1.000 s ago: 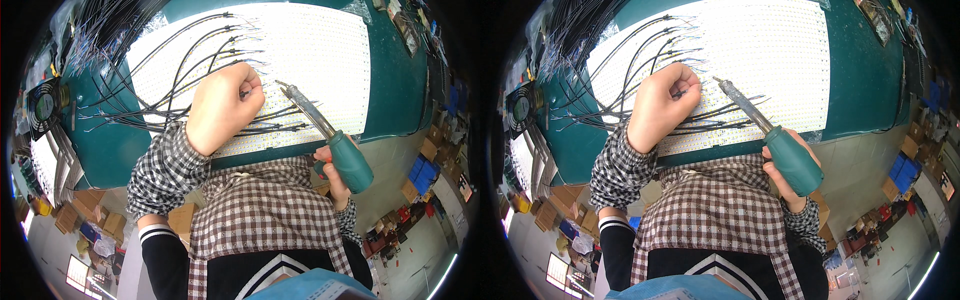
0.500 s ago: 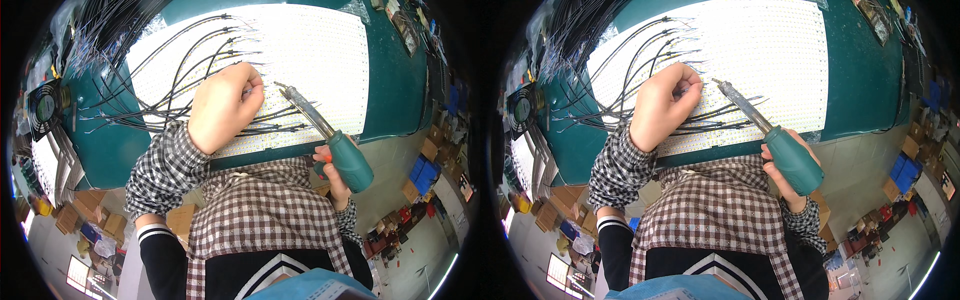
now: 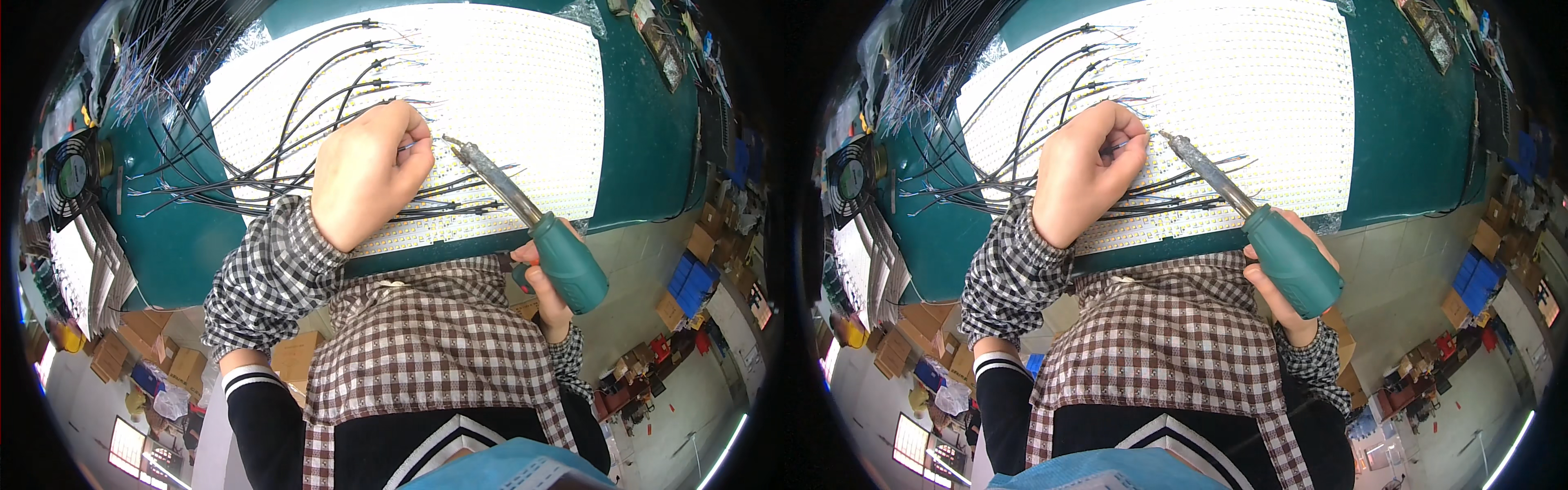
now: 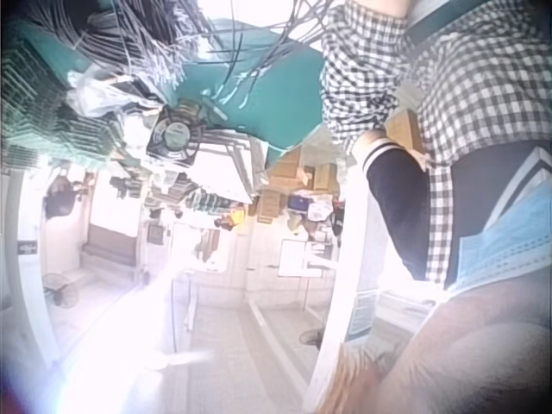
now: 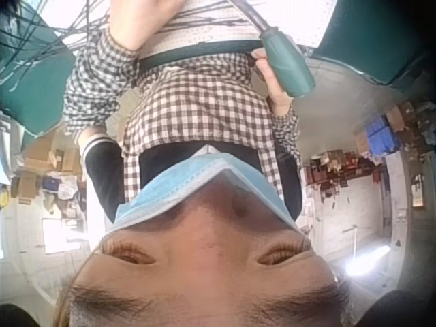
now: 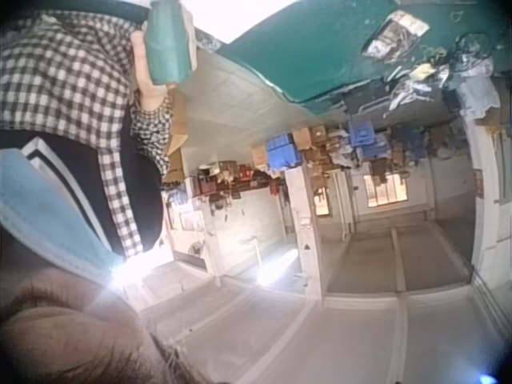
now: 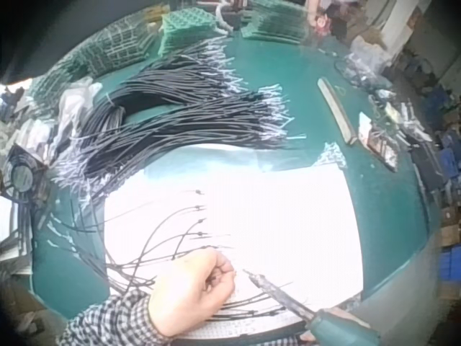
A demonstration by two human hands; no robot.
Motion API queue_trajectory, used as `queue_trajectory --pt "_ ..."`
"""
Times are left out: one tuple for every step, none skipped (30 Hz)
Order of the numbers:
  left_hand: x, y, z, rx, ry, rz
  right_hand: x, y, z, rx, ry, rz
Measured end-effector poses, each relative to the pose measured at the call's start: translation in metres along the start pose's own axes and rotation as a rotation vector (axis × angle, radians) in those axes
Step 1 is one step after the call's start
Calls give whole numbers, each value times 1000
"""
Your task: The person uses a soldering iron to attach black wires to a large LED panel on a green workbench. They repeatedly pick up wires, position them on the panel, and apply the soldering iron to secure the connections.
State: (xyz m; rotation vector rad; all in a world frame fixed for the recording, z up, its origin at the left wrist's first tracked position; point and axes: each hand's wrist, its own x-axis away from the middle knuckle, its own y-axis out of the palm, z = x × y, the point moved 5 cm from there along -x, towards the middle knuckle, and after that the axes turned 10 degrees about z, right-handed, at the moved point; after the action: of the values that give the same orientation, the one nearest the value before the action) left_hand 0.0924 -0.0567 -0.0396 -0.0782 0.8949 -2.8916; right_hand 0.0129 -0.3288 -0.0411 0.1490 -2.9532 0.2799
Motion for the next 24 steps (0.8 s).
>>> queue_trajectory --pt "0 0 0 3 -5 -1 0 0 -1 1 5 5" --pt "0 0 0 6 -10 -2 0 1 -1 4 6 8" --pt "0 0 0 7 -11 -4 0 1 -1 7 9 11" --pt "0 0 0 8 -12 -6 0 1 -1 9 12 14" --pt "0 0 0 8 -13 -8 1 1 -1 11 16 16" --pt "-1 0 0 7 -12 -9 1 1 -1 13 18 15" --pt "-1 0 0 7 -12 -9 0 1 -1 16 21 15" --pt "-1 0 0 6 -12 -10 0 1 -2 19 23 13" --pt "-1 0 0 7 -11 -10 0 2 -2 22 23 13" --pt "-1 0 0 5 -11 -7 -1 2 -2 23 22 10" --pt "0 -1 0 3 -10 -4 -1 2 -2 25 19 9" --pt "0 -1 0 4 -12 -1 -1 2 -2 27 13 5" --pt "0 0 0 8 -11 -1 -1 2 -2 30 8 5" --pt "0 0 0 12 -10 0 -1 2 -2 33 -1 2" --pt "0 0 0 10 -9 -2 -2 2 -2 36 -10 -1" --pt "0 0 0 8 -9 -3 -1 2 -1 37 -7 5" --pt "0 0 0 6 -8 -4 -1 2 -1 38 -5 12" --pt "-1 0 0 2 -3 1 -1 2 0 39 -3 18" --pt "0 0 0 -2 2 5 0 2 0 43 2 20" --pt "0 0 0 -7 8 10 0 2 1 47 7 22" --pt "0 0 0 -6 3 8 0 2 1 51 12 24" --pt "0 0 0 -3 -1 6 1 2 1 57 1 21" --pt "0 0 0 -1 -5 4 1 1 2 64 -11 19" --pt "-1 0 0 2 -8 2 1 1 1 54 -2 25"
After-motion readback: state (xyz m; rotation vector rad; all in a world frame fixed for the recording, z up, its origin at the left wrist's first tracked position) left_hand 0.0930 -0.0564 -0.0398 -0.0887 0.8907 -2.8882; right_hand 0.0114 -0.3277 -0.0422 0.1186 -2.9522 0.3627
